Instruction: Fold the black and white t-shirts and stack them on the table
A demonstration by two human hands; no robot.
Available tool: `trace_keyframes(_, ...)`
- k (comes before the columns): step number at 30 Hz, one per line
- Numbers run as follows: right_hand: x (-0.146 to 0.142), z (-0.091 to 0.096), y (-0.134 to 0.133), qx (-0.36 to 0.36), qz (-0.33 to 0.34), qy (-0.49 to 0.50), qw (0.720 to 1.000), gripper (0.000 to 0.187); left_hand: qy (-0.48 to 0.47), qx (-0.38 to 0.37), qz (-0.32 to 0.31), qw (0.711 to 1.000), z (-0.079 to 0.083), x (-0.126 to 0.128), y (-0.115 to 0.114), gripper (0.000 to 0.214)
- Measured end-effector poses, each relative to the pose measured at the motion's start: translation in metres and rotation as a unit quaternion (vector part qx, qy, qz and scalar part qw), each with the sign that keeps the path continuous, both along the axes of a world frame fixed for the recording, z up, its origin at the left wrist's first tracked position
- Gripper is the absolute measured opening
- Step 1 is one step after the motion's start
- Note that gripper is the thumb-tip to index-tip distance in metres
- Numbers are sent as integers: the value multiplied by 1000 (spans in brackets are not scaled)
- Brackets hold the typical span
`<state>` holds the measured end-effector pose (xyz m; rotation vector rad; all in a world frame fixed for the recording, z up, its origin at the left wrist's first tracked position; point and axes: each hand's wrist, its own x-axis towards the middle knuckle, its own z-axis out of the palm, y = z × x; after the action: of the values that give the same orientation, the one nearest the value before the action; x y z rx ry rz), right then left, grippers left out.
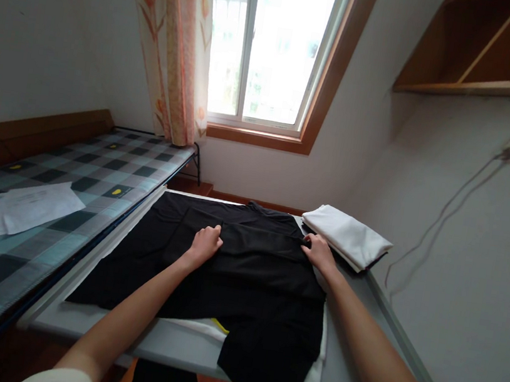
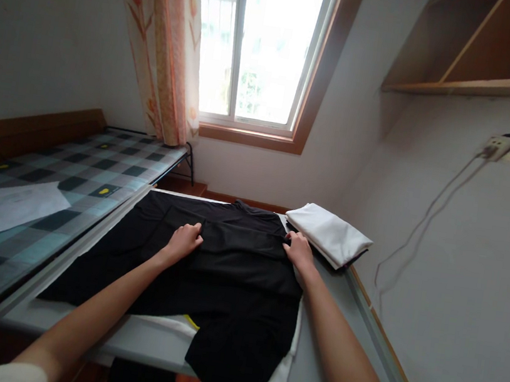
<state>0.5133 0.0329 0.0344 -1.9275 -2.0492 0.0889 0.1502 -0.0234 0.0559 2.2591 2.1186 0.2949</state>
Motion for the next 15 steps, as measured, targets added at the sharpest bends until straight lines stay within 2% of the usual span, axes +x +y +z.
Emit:
trace_keyframes(2,3,-2,1,-4,12,29,999,19,-29,9,-4,1000,3,-8,4,21)
trace_keyframes(4,6,-5,1,-7,15,50,999,20,-67,44,-26,996,8,-27,9,26)
trace_keyframes(7,9,-7,-2,-12,13,67,998,22,-119,140,-64,981,8,-70,20,28)
trace_keyframes(9,9,-8,-3,-14,16,70,997,23,-136,185,-55,972,-1,-99,27,34)
trace_keyframes(12,8,-10,-3,-10,17,58,998,24,-142,147,-9,979,-24,-129,33,48)
trace_keyframes(15,5,-12,-3,-4,9,45,999,25,-115,79,14,990,-43,-134,34,57)
